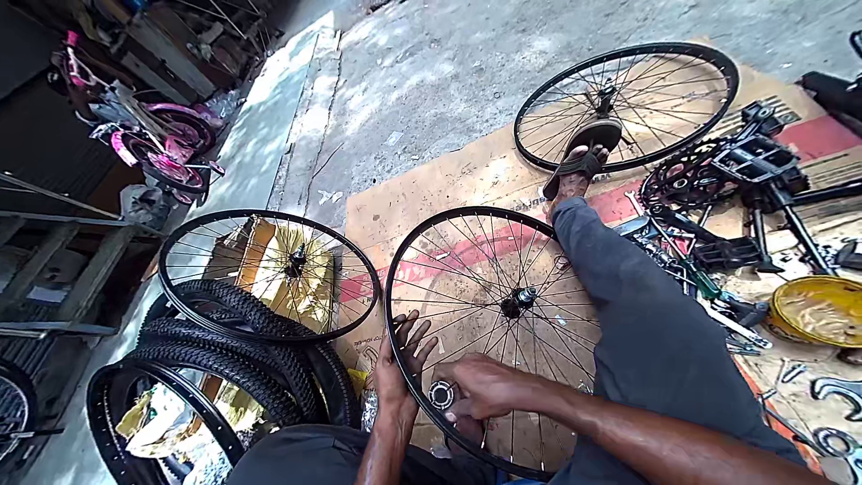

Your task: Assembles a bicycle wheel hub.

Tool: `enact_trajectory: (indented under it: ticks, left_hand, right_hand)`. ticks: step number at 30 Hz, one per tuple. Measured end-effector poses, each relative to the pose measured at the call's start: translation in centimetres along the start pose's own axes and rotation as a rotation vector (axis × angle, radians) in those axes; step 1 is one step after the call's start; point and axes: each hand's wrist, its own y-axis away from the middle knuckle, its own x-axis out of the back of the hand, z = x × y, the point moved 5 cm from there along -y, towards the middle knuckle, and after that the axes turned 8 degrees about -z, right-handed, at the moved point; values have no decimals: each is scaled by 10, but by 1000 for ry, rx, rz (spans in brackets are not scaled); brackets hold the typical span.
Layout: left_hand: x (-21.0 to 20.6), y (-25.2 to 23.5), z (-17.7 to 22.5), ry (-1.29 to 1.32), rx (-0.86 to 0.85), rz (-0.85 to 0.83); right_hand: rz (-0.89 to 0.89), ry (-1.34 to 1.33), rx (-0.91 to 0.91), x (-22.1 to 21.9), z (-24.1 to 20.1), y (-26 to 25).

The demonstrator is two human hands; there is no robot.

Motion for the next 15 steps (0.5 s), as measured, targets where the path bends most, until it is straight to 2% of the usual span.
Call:
enact_trajectory:
  ticks: [2, 3, 5, 7, 9, 11, 12, 13, 15]
  left_hand:
    - [2, 0, 0, 5, 1, 1]
    - [2, 1, 0, -1, 4, 0]
    - [0, 2, 1, -14, 10, -4]
    - [-1, 1, 0, -17, 3, -2]
    - [1, 1, 1, -30, 6, 6]
    - [2, 1, 2, -26, 4, 1]
    - [1, 1, 2, -16, 1, -8]
    - [1, 1, 2, -10, 4, -15]
    - [-1, 2, 1, -9, 8, -20]
  right_hand:
    - [-25, -188, 75, 7, 6, 7]
    - [20, -223, 43, 6, 8, 7]
    - [166, -72, -78, -2, 5, 0]
    - [219, 143, -98, -12, 0, -8]
    - [86, 112, -69, -7, -2, -7]
    - [-75, -81, 12, 7, -3, 2]
    - [-72, -169, 36, 10, 1, 5]
    - [-23, -212, 19, 9, 4, 5]
    - [125, -85, -93, 1, 5, 0]
